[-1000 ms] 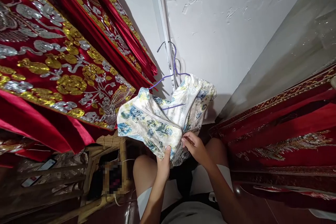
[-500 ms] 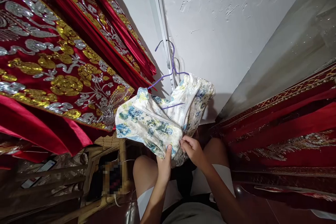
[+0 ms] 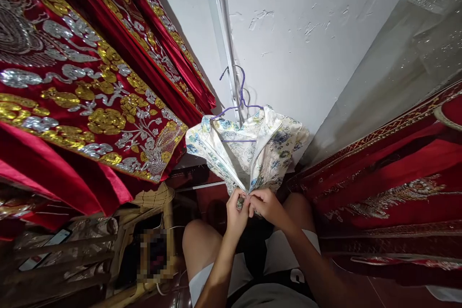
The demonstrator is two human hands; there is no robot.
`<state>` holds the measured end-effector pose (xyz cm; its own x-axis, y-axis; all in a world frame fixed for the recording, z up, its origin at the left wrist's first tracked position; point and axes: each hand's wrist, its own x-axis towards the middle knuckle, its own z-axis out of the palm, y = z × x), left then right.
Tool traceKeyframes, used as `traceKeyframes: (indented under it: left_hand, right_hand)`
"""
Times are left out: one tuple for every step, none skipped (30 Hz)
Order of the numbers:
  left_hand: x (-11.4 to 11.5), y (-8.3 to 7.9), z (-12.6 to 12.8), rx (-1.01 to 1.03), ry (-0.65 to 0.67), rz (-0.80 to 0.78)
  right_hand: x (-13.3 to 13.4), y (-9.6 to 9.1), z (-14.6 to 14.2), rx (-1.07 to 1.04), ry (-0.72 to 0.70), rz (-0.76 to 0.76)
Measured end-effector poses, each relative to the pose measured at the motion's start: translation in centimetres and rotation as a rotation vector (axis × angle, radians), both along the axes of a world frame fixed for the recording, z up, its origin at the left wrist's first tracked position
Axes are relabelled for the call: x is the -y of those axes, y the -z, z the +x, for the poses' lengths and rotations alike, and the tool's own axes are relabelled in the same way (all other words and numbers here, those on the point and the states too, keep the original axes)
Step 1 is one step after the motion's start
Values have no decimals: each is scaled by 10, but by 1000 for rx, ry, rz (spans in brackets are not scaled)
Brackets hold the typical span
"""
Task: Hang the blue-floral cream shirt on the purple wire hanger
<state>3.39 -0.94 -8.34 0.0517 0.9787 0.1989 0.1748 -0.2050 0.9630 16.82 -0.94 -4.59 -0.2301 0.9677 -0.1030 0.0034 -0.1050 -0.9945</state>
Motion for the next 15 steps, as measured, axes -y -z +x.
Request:
traceKeyframes:
  left_hand:
    - [-2, -2, 2, -3, -1, 15]
    - [-3, -3, 5, -9, 8, 32]
    - [-3, -3, 8, -12, 27, 46]
    - [-2, -2, 12, -11, 47, 55]
    - [0, -1, 16, -5, 63, 61]
    - [2, 2, 20, 1, 71, 62]
    - [4, 5, 24, -1, 78, 62]
    - [5, 8, 26, -12, 82, 62]
    - [5, 10, 27, -34, 88, 64]
    - [3, 10, 26, -67, 98, 68]
    - [-1, 9, 23, -106, 114, 78]
    - [-6, 4, 19, -140, 129, 94]
    - [-13, -4, 13, -164, 137, 121]
    - [-21, -16, 8, -173, 133, 159]
    - [-30, -32, 2, -163, 114, 211]
  right_hand:
    - [-6, -8, 3, 1, 15, 5]
    - [-15, -19, 7, -9, 49, 13]
    - [-25, -34, 11, -25, 97, 26]
    - [-37, -52, 14, -50, 151, 49]
    - [-49, -72, 16, -87, 239, 87]
    - [-61, -94, 17, -108, 282, 125]
    - [-71, -114, 17, -134, 341, 168]
    - [-80, -133, 15, -166, 396, 214]
    - [-86, -149, 13, -198, 438, 248]
    - [-89, -161, 10, -221, 464, 273]
    - [-90, -168, 7, -234, 468, 289]
    - [-89, -171, 4, -234, 452, 301]
    - [-86, -170, 2, -220, 425, 312]
    - [-83, -168, 1, -196, 397, 325]
    - [-79, -164, 1, -170, 376, 341]
